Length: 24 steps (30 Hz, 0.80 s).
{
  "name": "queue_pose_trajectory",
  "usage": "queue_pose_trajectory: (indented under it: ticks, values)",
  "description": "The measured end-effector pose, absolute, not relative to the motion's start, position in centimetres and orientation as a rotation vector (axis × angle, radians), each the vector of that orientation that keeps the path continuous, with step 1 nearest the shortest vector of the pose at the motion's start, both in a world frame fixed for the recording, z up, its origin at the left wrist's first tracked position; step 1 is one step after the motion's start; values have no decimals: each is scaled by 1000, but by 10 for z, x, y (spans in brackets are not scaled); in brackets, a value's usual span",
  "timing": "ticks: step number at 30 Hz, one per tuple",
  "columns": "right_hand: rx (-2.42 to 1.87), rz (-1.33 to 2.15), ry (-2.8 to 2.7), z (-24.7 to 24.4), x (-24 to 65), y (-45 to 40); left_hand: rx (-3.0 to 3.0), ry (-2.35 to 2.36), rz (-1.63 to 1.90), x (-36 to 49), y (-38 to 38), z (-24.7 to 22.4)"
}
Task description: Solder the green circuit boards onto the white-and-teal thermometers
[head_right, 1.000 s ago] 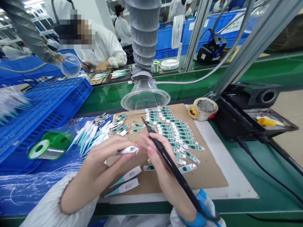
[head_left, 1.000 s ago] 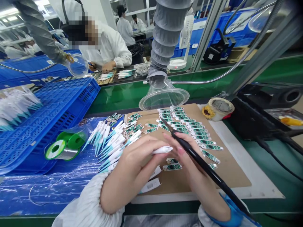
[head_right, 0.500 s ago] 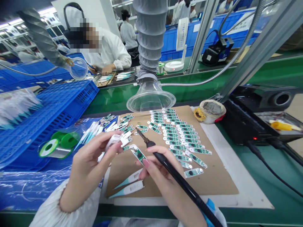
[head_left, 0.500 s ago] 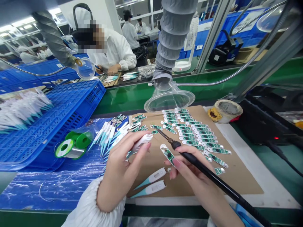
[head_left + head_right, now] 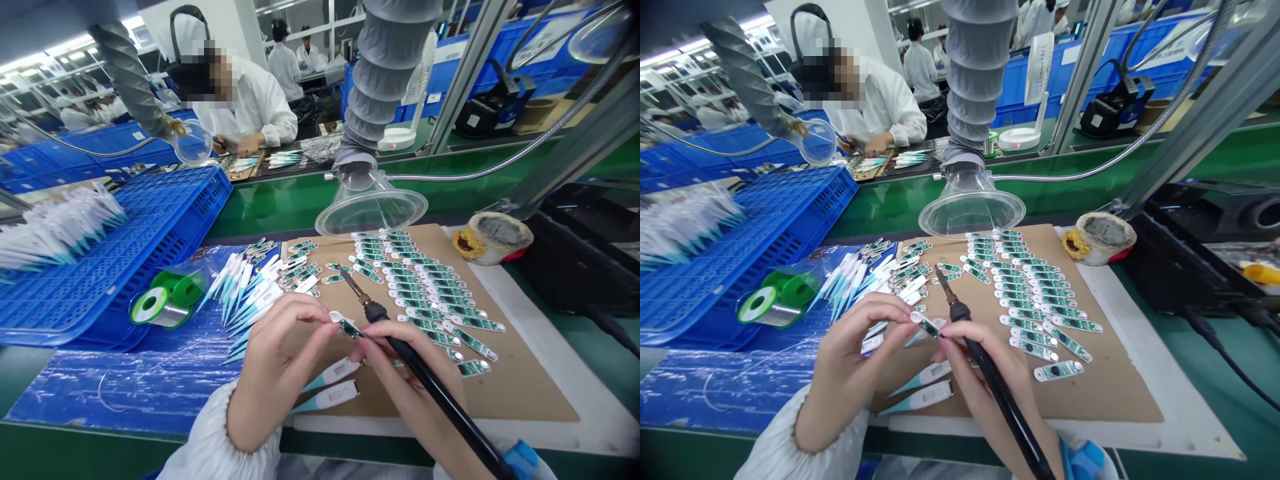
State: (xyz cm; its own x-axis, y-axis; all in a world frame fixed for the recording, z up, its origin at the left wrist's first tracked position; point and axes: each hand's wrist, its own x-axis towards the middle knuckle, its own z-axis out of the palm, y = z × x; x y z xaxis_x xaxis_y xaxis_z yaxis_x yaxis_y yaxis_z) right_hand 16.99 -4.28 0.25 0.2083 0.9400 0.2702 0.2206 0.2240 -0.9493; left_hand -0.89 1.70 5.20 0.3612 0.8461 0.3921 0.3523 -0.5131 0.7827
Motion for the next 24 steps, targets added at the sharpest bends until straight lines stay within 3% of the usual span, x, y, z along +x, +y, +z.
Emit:
queue_pose_trajectory:
  ticks: [12,24]
  values:
    - [-1211,722,-1441,0,177,-46,1570,997,798,-9,31,60]
    - [-1253,625,-1428,2,177,-48,1444,976,863,-4,31,61]
